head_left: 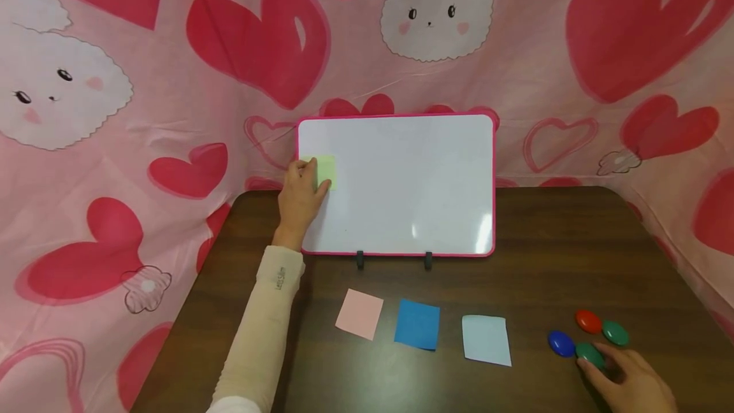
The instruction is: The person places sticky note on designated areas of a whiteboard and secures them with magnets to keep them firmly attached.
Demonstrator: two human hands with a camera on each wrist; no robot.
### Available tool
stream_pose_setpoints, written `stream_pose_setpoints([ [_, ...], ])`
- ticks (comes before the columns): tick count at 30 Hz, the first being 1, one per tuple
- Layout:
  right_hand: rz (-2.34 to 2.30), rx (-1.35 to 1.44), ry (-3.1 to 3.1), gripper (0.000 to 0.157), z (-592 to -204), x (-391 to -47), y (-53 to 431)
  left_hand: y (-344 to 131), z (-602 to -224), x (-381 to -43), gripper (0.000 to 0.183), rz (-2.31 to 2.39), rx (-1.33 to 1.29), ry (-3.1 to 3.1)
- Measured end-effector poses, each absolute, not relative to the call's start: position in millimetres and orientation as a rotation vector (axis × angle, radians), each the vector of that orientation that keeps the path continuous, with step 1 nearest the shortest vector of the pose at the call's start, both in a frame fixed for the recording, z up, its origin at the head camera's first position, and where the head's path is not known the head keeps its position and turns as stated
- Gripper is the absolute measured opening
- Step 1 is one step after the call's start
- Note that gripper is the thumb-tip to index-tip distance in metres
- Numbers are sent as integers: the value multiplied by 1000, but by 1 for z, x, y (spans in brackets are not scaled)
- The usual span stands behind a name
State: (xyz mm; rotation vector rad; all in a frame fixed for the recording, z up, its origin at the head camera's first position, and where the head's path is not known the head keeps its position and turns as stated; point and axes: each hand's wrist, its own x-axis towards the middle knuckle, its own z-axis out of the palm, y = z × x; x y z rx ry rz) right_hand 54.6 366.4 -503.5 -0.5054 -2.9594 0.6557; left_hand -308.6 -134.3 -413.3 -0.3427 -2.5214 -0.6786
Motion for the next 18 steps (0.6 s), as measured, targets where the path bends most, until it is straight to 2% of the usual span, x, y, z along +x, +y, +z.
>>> stream_pose_setpoints([
  [9,662,-384,-2865,47,-492,51,362,-133,-408,-309,56,-663,-360,-2564],
  [18,669,-330,-2920,52,-464,34,350,-131,-405,-310,55,-652,-363,-2568],
])
